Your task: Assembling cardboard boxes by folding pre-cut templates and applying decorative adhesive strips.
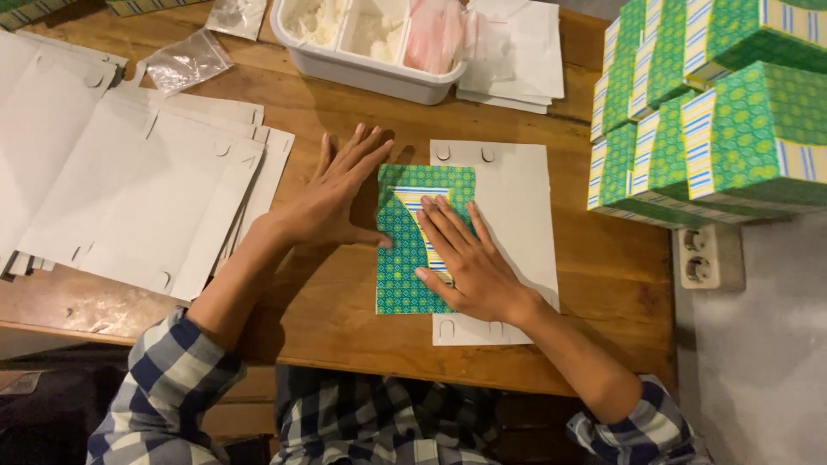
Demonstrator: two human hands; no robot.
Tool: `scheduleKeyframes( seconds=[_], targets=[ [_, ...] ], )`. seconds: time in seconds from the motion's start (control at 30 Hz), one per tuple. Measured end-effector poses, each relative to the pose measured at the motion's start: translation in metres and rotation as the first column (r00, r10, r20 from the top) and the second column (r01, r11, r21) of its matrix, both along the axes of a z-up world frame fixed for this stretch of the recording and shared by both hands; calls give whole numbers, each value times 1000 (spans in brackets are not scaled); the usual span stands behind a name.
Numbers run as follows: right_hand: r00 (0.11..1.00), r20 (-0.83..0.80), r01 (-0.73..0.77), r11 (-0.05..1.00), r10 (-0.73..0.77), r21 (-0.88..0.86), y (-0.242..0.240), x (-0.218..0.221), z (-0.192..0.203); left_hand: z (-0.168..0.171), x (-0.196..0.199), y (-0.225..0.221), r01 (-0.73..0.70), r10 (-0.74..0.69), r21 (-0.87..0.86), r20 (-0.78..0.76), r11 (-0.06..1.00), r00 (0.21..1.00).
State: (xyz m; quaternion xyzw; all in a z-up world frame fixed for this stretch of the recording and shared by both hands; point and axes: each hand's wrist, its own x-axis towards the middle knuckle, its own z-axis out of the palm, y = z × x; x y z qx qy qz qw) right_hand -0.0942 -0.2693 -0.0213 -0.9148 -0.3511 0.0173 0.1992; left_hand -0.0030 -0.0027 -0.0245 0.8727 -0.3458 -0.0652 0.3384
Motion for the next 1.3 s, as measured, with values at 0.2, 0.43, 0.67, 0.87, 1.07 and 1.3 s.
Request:
scheduleKeyframes(
  seconds=[0.2,0.43,0.67,0.87,1.07,1.3],
  targets=[
    [995,-95,43,990,-30,137,-5,3,-4,3,-20,-9,36,-36,-2,-1,999,999],
    [898,-397,411,682,-189,605,-33,28,14,3,-34,-16,89,-89,-10,-59,996,994],
    [857,-149,488,684,-493,542,-76,68,-32,12,-48,-68,108,-103,-15,189,994,977],
    [851,-244,516,656,-464,551,-72,64,-25,26,-62,-116,384,-401,123,366,915,840],
    [850,-270,520,638,-453,567,-75,68,-26,19,-56,-111,465,-507,204,374,862,776],
    [857,-232,505,659,-461,558,-73,67,-23,2,-52,-105,451,-460,160,537,878,707]
  ],
)
